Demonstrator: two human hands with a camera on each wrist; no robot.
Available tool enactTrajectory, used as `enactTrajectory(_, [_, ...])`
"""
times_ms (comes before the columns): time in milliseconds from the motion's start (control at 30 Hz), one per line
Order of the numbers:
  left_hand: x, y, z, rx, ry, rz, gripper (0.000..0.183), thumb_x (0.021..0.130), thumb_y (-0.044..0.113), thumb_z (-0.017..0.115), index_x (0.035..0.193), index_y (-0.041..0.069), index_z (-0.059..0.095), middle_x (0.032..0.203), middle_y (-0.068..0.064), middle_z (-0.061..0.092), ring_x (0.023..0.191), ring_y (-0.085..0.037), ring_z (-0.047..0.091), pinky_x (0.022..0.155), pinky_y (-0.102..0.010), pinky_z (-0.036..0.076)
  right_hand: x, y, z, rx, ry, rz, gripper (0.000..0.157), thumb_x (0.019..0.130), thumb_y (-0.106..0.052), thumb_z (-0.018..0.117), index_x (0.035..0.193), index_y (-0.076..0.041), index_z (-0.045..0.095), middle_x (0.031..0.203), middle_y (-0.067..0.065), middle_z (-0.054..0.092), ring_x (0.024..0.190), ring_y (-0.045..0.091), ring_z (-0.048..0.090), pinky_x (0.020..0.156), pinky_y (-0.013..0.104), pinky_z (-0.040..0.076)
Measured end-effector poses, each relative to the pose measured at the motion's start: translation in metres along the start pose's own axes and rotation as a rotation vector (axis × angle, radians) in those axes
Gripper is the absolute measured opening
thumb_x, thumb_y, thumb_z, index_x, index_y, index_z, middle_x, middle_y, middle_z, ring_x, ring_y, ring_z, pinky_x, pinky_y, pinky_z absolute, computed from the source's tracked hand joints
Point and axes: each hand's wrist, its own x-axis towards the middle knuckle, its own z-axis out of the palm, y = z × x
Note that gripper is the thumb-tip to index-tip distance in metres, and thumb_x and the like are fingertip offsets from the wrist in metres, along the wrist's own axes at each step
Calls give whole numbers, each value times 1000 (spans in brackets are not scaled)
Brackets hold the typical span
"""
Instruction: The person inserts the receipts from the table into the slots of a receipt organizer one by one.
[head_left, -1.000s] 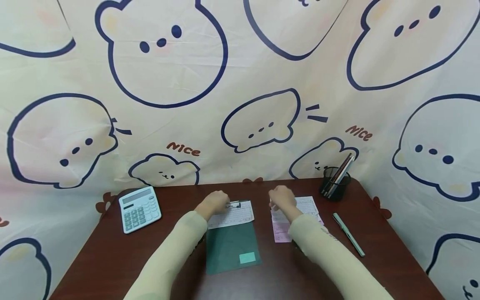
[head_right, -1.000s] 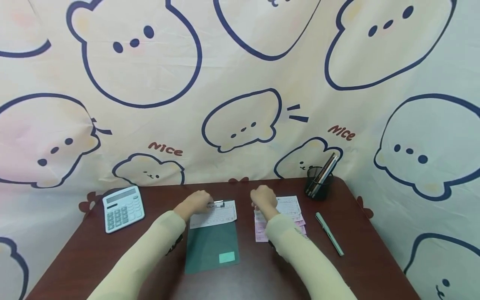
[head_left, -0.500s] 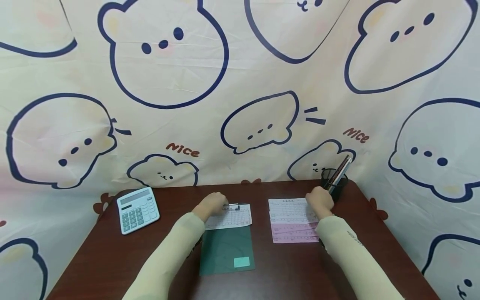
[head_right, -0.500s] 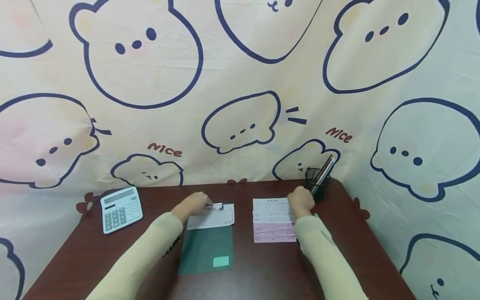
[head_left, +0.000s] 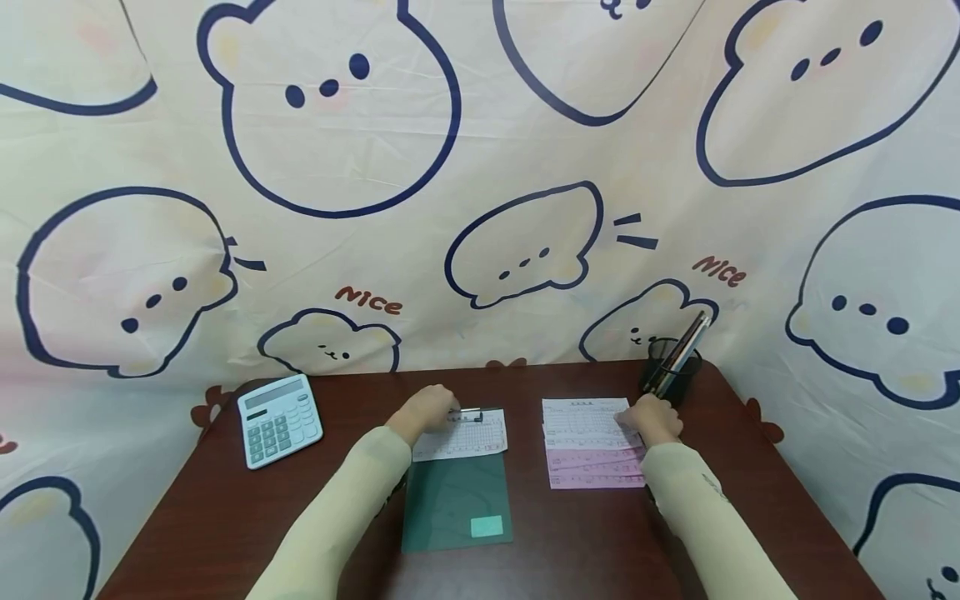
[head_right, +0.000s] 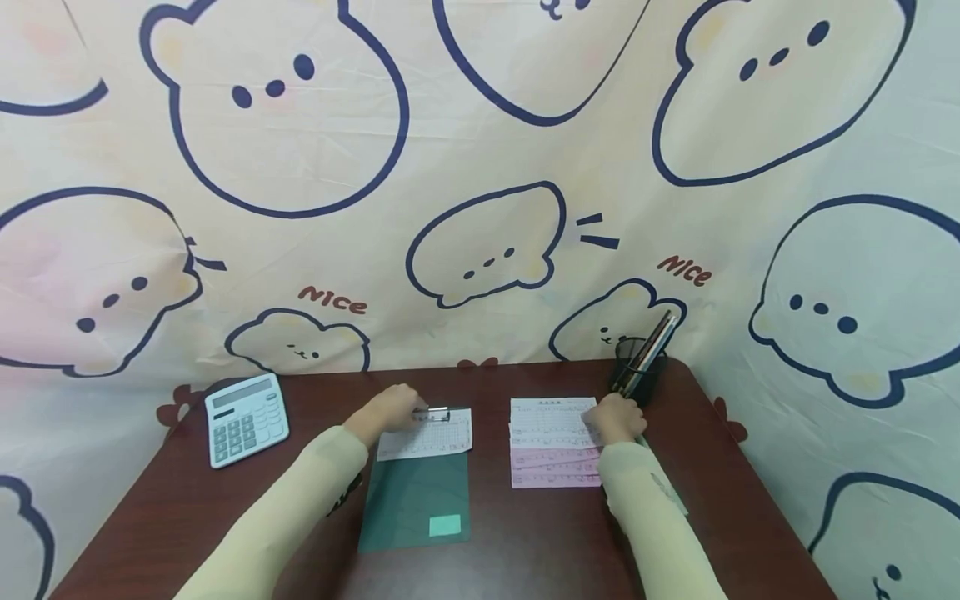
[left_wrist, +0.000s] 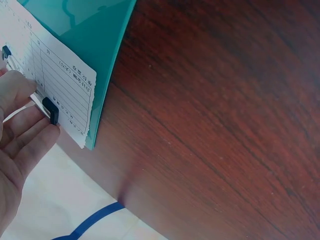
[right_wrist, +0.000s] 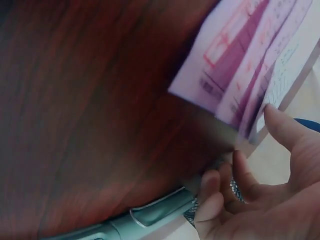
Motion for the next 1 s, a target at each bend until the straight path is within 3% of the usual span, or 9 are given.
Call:
enactTrajectory(200, [1,-2,2,-20,20,-3,13,83,14,71,95,12,75,93,0,70,79,-11,59,77,-31,50,3,3,-2,86,11,-2,24,81,-17,60,88,6,61,86,21,59,75,32,50,70,49,39])
enactTrajectory(367, [1,-4,3,-18,32,13,13,82,15,72,94,12,74,91,0,70,76,-11,58,75,-30,50,7,5,-1,72,70,-6,18,85,-12,54,83,5,59,86,22,60,72,31,52,64,46,43])
enactTrajectory(733, [0,-3,2,-23,26,3,15,81,15,73,95,11,74,93,0,70,77,-10,58,76,-30,50,11,5,-3,74,218,4,23,87,-11,48,70,0,60,76,20,61,62,28,51,49,38,40])
enactTrajectory(867, [2,-4,3,-28,23,0,13,80,14,73,93,12,74,89,1,69,72,-10,54,73,-29,49,9,2,-6,75,234,-6,24,87,-12,49,69,-2,60,79,21,63,63,29,53,49,40,41])
enactTrajectory(1000, [3,-6,5,-34,14,-6,16,80,14,73,96,12,75,93,0,70,79,-11,59,76,-31,50,8,-2,-9,79,234,-24,23,86,-12,50,67,-3,61,79,19,63,64,29,53,49,40,41])
